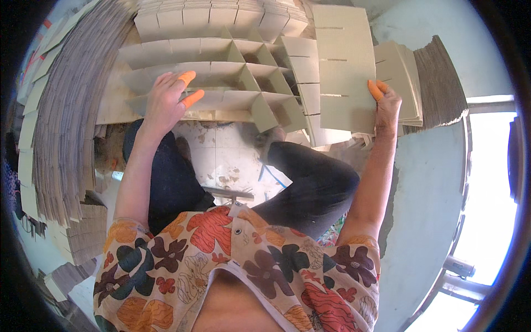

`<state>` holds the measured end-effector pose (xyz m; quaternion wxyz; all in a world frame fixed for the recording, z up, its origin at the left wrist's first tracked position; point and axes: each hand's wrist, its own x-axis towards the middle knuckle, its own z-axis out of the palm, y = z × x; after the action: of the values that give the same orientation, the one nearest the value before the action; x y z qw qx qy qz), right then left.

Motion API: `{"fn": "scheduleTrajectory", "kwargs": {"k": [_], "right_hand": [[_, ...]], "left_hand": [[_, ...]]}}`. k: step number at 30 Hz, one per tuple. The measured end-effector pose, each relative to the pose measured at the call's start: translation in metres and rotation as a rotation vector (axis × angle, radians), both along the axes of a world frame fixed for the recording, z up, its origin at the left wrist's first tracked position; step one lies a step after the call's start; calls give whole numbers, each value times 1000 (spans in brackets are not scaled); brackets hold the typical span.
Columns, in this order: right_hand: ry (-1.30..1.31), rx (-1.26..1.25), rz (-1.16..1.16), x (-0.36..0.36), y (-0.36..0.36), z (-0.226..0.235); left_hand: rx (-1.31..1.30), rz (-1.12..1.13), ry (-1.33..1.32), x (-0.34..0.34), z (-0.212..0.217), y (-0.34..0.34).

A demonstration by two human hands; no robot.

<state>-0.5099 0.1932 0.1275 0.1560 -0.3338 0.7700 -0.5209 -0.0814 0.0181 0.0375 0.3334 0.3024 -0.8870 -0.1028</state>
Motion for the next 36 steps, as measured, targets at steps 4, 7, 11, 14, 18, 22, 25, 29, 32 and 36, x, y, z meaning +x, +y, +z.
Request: {"fn": "scheduleTrajectory", "kwargs": {"k": [4,7,11,14,18,22,25,29,32,36], "right_hand": [[167,41,148,67,-36,32],[255,36,237,85,-61,12],[174,17,257,125,-81,-10],[-99,3,323,158,-91,-17],[-200,-7,293,182,-96,-26],[-310,-151,282,178,-92,-14],[-197,-148,385,164,-95,-5],[-335,71,537,226,-99,13],[-144,-93,440,229,-104,-13],[-53,-398,303,183,-99,-1]], "left_hand": [[16,-19,-61,3,-12,-4],[93,-1,137,-14,-8,10],[960,-242,782,-37,1,16],[1254,-339,1054,-49,4,19],[1364,-252,1279,-52,10,24],[1228,-12,1417,-22,11,9],[1186,-109,1331,-5,24,5],[1136,33,1256,-17,30,16],[1144,91,1295,-12,13,10],[1057,331,1314,33,2,-13]]}}
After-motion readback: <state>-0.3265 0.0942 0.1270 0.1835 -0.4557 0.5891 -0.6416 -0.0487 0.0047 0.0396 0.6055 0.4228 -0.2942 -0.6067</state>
